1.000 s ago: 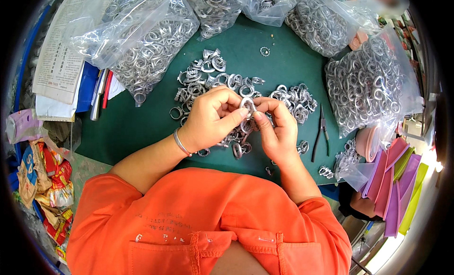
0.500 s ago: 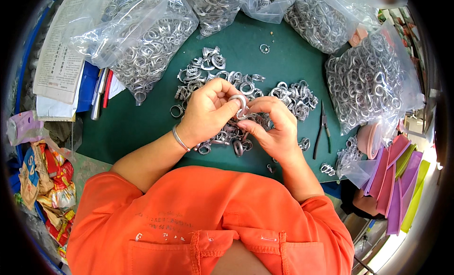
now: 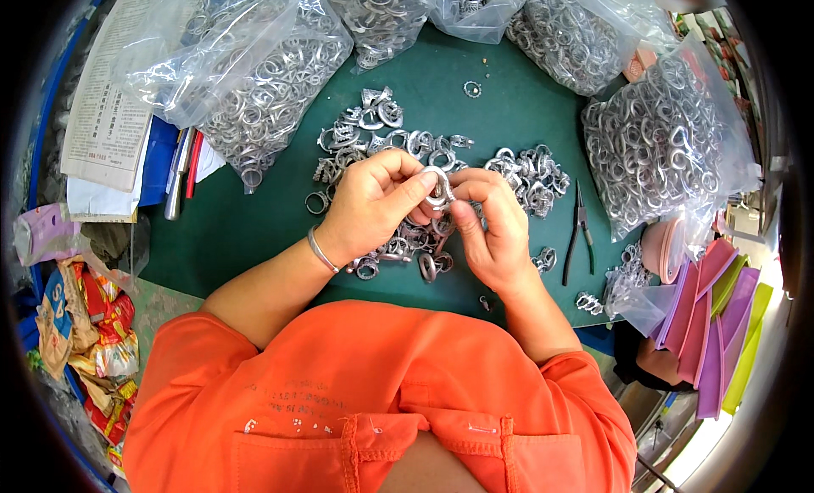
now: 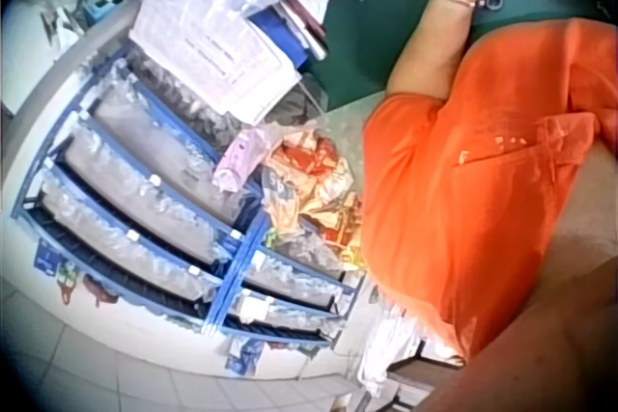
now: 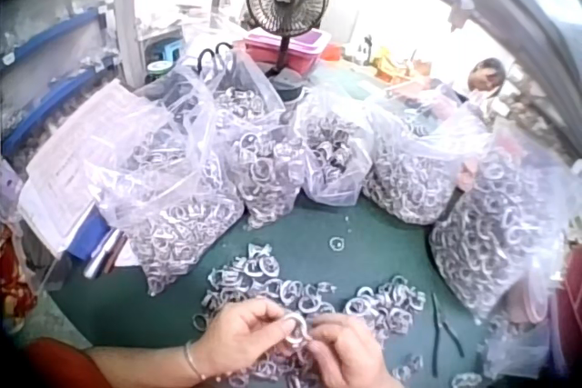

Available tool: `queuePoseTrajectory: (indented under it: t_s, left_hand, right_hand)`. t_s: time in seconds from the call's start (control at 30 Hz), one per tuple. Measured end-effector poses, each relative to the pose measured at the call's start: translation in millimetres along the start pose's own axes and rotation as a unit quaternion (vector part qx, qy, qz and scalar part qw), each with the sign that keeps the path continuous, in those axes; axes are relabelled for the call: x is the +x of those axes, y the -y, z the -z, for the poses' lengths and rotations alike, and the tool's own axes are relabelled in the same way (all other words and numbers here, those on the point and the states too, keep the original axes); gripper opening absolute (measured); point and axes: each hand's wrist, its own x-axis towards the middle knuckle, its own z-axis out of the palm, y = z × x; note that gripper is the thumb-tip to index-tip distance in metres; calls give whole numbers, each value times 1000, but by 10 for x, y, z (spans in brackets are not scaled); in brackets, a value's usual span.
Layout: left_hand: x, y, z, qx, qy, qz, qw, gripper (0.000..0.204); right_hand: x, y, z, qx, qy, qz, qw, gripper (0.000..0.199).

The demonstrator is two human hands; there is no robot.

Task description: The person assembles small metal hardware components by hand at a green workbench. They repeatedly pick up a metal ring and a decorative metal piece, interlock them, and place the assembled unit into a clear plastic bag. The process is continuous and repetitive throughout the clip.

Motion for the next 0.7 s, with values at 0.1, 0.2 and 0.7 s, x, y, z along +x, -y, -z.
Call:
queuePoseTrajectory:
  t_s: [0.1, 0.2, 0.7]
  left_hand:
    - [-7, -12, -18, 1, -10, -3, 1000, 14]
    - [-9, -26, -32, 20, -11, -5, 1000, 15]
    - [-8, 64, -10, 216, -77, -218, 949, 14]
  right_hand:
    - [11, 9, 4, -2, 18, 22, 1000, 17]
    - [-10, -15, 10, -24, 18, 36, 999, 18]
    - [189, -86, 233, -60, 121, 98, 986, 15]
